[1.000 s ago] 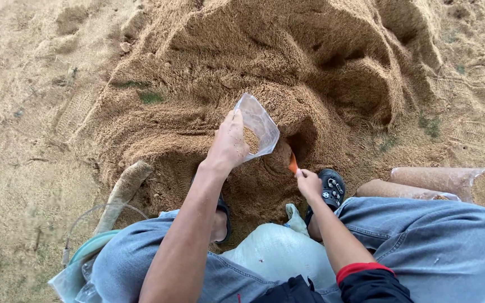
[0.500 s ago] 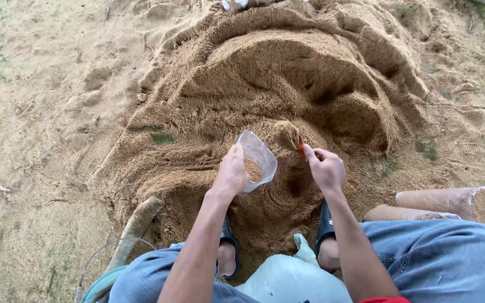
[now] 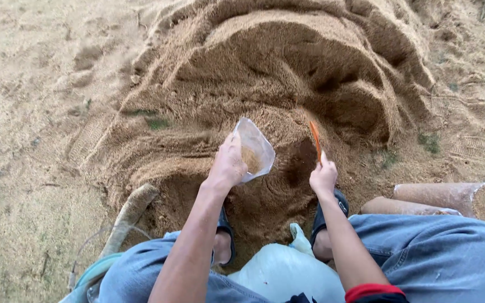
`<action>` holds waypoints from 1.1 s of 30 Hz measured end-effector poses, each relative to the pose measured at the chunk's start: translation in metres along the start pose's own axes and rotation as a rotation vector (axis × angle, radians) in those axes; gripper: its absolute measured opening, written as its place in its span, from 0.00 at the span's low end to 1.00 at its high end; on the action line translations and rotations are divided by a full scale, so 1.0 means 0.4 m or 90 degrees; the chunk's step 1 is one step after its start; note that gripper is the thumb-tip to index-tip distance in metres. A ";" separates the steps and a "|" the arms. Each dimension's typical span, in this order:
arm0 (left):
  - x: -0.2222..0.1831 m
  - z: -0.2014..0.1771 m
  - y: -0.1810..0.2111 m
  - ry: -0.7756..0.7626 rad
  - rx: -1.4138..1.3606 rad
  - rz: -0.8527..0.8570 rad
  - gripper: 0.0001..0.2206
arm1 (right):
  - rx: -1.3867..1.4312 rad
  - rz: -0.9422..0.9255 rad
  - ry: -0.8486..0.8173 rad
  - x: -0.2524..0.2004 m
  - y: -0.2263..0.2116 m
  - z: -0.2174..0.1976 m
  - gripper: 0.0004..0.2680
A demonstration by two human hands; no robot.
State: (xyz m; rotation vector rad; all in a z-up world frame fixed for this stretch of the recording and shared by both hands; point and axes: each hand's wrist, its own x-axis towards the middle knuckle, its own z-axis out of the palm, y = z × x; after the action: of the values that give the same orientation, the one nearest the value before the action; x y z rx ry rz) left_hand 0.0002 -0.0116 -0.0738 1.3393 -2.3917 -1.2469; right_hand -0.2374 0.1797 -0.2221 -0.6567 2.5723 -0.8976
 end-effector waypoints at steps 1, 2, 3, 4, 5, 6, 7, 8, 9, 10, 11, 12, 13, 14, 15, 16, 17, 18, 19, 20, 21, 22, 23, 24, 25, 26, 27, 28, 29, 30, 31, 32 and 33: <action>-0.013 -0.003 0.008 -0.006 -0.003 -0.008 0.39 | -0.006 0.005 -0.006 -0.038 0.046 0.024 0.18; -0.016 -0.010 0.019 -0.007 0.019 0.000 0.38 | -0.031 0.049 -0.008 -0.062 0.085 0.048 0.18; -0.020 -0.017 0.031 -0.009 0.041 0.009 0.37 | -0.055 0.093 -0.010 -0.088 0.124 0.070 0.18; -0.020 -0.014 0.028 -0.010 0.039 0.006 0.37 | -0.058 0.094 -0.012 -0.135 0.089 0.053 0.18; -0.020 -0.012 0.025 -0.008 0.046 0.017 0.38 | -0.037 0.112 -0.053 -0.182 0.054 0.034 0.15; -0.017 -0.013 0.023 -0.004 0.055 0.030 0.38 | -0.014 0.129 -0.093 -0.225 0.015 0.019 0.12; -0.018 -0.019 0.030 -0.004 0.054 0.029 0.38 | -0.015 0.129 -0.094 -0.220 0.041 0.038 0.12; -0.020 -0.023 0.038 -0.017 0.036 0.016 0.38 | -0.045 0.147 -0.145 -0.219 0.068 0.058 0.12; -0.021 -0.027 0.046 -0.031 0.019 0.004 0.39 | -0.075 0.166 -0.195 -0.217 0.095 0.076 0.12; -0.026 -0.032 0.053 -0.033 0.019 0.004 0.39 | -0.075 0.168 -0.195 -0.194 0.141 0.099 0.12; -0.031 -0.037 0.061 -0.035 0.011 0.007 0.39 | -0.091 0.216 -0.160 -0.172 0.187 0.120 0.12; -0.039 -0.042 0.067 -0.037 0.003 0.009 0.39 | -0.106 0.264 -0.125 -0.154 0.234 0.143 0.12; -0.039 -0.042 0.065 -0.040 0.004 0.008 0.39 | -0.107 0.267 -0.127 -0.153 0.241 0.150 0.12; -0.038 -0.041 0.065 -0.033 -0.003 0.004 0.39 | -0.130 0.269 -0.150 -0.149 0.250 0.153 0.11; -0.037 -0.040 0.065 -0.027 -0.011 0.001 0.40 | -0.153 0.272 -0.174 -0.145 0.258 0.155 0.10; -0.046 -0.049 0.083 -0.027 -0.012 0.003 0.40 | -0.154 0.272 -0.172 -0.143 0.261 0.166 0.10; -0.055 -0.060 0.101 -0.036 -0.010 -0.010 0.40 | -0.166 0.268 -0.208 -0.140 0.262 0.176 0.10; -0.066 -0.074 0.116 -0.041 -0.007 -0.026 0.41 | -0.178 0.262 -0.246 -0.138 0.261 0.191 0.09; -0.059 -0.067 0.112 -0.039 -0.008 -0.026 0.41 | -0.178 0.260 -0.246 -0.147 0.200 0.151 0.09; -0.051 -0.062 0.106 -0.036 -0.010 -0.017 0.39 | -0.151 0.254 -0.218 -0.156 0.139 0.112 0.10; -0.043 -0.057 0.101 -0.032 -0.013 -0.008 0.37 | -0.124 0.248 -0.189 -0.165 0.077 0.073 0.14; -0.043 -0.060 0.100 -0.032 -0.014 -0.008 0.37 | -0.125 0.248 -0.189 -0.165 0.029 0.043 0.14; -0.044 -0.063 0.099 -0.036 -0.006 -0.012 0.38 | -0.074 0.224 -0.160 -0.165 -0.020 0.012 0.15; -0.038 -0.068 0.102 -0.037 0.002 -0.013 0.38 | -0.022 0.198 -0.128 -0.158 -0.072 -0.018 0.16; -0.036 -0.071 0.104 -0.035 0.001 -0.010 0.38 | -0.022 0.196 -0.126 -0.137 -0.089 -0.036 0.16; -0.036 -0.073 0.104 -0.035 0.006 -0.009 0.38 | -0.033 0.154 -0.118 -0.118 -0.107 -0.052 0.17; -0.037 -0.077 0.104 -0.035 0.011 -0.007 0.38 | -0.043 0.112 -0.110 -0.099 -0.125 -0.068 0.18; -0.030 -0.065 0.098 -0.032 0.010 -0.007 0.38 | -0.044 0.108 -0.109 -0.094 -0.164 -0.095 0.18; -0.023 -0.053 0.091 -0.037 0.012 -0.018 0.38 | -0.028 0.084 -0.086 -0.090 -0.203 -0.122 0.18; -0.016 -0.042 0.084 -0.043 0.014 -0.030 0.38 | -0.011 0.059 -0.064 -0.087 -0.242 -0.149 0.18; -0.033 -0.059 0.103 -0.040 0.012 -0.030 0.38 | -0.012 0.055 -0.065 -0.080 -0.257 -0.165 0.18; -0.047 -0.077 0.123 -0.044 0.004 -0.027 0.37 | 0.007 0.008 -0.049 -0.071 -0.273 -0.181 0.17; -0.062 -0.094 0.142 -0.049 -0.004 -0.023 0.37 | 0.027 -0.038 -0.033 -0.062 -0.290 -0.197 0.17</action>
State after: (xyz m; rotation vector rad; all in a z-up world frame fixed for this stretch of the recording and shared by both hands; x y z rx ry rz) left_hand -0.0042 -0.0001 -0.0023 1.3639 -2.4224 -1.3374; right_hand -0.2160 0.1511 -0.0844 -0.7386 2.4938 -0.9389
